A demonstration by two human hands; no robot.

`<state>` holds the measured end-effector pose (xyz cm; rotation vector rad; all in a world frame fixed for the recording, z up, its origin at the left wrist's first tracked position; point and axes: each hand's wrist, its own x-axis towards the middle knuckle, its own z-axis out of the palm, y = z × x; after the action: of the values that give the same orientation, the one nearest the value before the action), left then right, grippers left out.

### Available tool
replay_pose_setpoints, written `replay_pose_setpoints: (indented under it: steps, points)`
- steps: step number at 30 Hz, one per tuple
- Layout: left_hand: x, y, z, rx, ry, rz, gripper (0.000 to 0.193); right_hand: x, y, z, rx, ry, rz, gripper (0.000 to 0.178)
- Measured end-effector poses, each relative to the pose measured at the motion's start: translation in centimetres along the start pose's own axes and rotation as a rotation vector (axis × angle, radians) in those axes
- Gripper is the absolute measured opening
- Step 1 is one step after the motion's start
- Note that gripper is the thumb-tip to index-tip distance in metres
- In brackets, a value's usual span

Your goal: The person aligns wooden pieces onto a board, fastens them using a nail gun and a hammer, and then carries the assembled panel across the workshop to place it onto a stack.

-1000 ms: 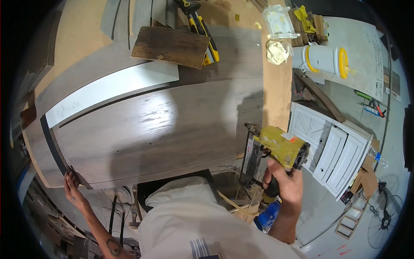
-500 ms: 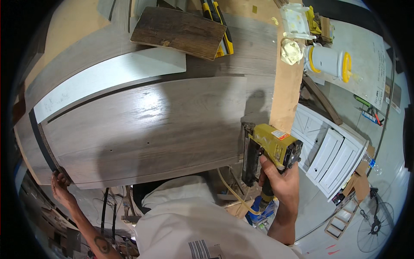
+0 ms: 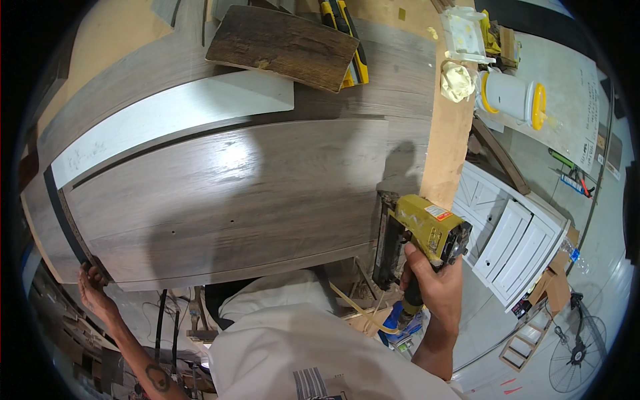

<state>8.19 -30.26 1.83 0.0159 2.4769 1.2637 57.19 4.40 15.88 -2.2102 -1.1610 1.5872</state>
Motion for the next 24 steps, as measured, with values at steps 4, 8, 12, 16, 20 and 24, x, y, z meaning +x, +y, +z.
replay_pose_setpoints:
  steps: [4,8,12,16,20,24]
  points:
    - [0.1,-0.1,-0.1,-0.016,0.001,-0.017,0.040,-0.1,-0.1,0.2,-0.015,0.015,-0.010,0.019]
    - [0.4,-0.5,-0.1,-0.020,-0.017,-0.011,0.041,-0.2,-0.3,0.2,-0.029,0.021,-0.012,0.018]
    - [0.4,-0.4,0.4,0.007,0.020,0.000,0.041,-0.3,-0.4,0.1,-0.110,0.015,-0.006,0.018]
    - [0.1,0.2,-0.7,-0.065,-0.023,-0.032,0.046,-3.4,-0.3,-1.0,-0.031,0.111,-0.093,0.018]
    - [-1.3,0.4,-0.4,-0.064,-0.034,0.033,0.045,-5.7,-2.5,1.3,-0.091,-0.038,-0.089,0.019]
    - [-4.3,3.5,3.7,0.189,-0.124,0.144,0.035,-7.7,-4.4,9.4,-0.303,-0.277,-0.142,0.022]
